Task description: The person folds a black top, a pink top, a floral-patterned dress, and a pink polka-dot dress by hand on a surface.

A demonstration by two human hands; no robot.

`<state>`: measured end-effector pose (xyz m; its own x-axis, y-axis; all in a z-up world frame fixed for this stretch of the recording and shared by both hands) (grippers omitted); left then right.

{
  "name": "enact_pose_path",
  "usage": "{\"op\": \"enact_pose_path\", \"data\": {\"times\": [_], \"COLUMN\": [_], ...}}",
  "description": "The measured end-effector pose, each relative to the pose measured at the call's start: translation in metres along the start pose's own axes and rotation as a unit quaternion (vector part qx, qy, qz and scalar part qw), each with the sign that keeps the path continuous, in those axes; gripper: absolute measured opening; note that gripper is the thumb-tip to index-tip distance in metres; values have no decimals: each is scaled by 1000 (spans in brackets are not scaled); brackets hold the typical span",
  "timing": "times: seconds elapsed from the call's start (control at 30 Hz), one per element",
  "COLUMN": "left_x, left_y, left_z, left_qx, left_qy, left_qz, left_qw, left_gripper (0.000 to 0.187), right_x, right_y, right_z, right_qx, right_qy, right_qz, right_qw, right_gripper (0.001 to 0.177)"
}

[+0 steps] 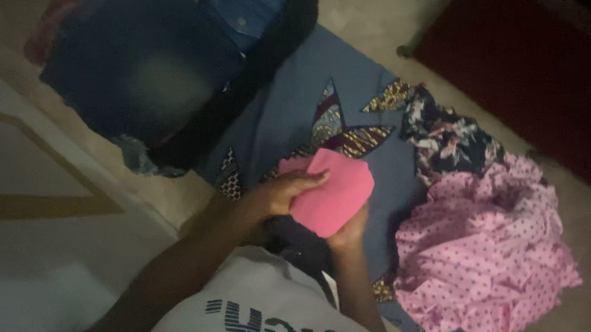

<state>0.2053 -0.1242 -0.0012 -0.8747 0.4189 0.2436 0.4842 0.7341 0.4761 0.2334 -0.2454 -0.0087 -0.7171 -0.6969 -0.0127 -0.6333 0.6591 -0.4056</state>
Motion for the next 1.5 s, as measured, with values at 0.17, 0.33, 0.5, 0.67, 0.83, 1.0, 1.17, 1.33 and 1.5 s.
{"op": "enact_pose_path", "data": {"times": [0.17, 0.33, 0.5, 0.67, 0.83, 1.0, 1.17, 1.33, 1.5], "left_x": [4, 58, 70, 90, 98, 91, 77, 88, 112], "left_y": [45, 85, 95, 127, 150, 196, 281, 368, 396], "left_z": [6, -37, -83, -67, 2, 31, 55, 40, 15], "left_qx": [-358, -641, -643, -352, -20, 165, 19, -178, -537], "left_qy": [208, 365, 273, 187, 168, 7, 141, 182, 414], "left_qz": [-72, -235, -258, -433, -380, -481, -522, -555, -510], "left_qw": [908, 633, 667, 809, 909, 861, 841, 792, 529], "left_gripper": [55, 48, 79, 70, 52, 37, 44, 52, 55], "right_x": [-19, -51, -91, -124, -170, -243, -331, -421, -511], "right_y": [10, 12, 17, 21, 5, 9, 2, 0, -5], "right_z": [-2, -28, -83, -131, -199, -222, -240, -261, -251], "right_qx": [-213, -161, 34, 212, 564, 621, 690, 472, 443], "right_qy": [-94, -86, -68, -19, -55, -96, -149, -171, -156], "right_qz": [-24, -28, -48, -164, -235, -166, -106, -145, -134], "right_qw": [972, 983, 996, 963, 789, 760, 700, 853, 873], "right_gripper": [56, 69, 80, 100, 82, 68, 41, 28, 30]}}
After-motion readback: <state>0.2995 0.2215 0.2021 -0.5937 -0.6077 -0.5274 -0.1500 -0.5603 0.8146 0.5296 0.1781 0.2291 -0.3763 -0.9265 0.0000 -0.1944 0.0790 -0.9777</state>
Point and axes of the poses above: each hand's wrist, its own x-axis away from the middle knuckle, its own z-axis out of the back of the hand, y = z × x, the point moved 6 cm from there along -x, towards the middle knuckle, and after that the axes turned 13 degrees about -y, right-handed, at the moved point
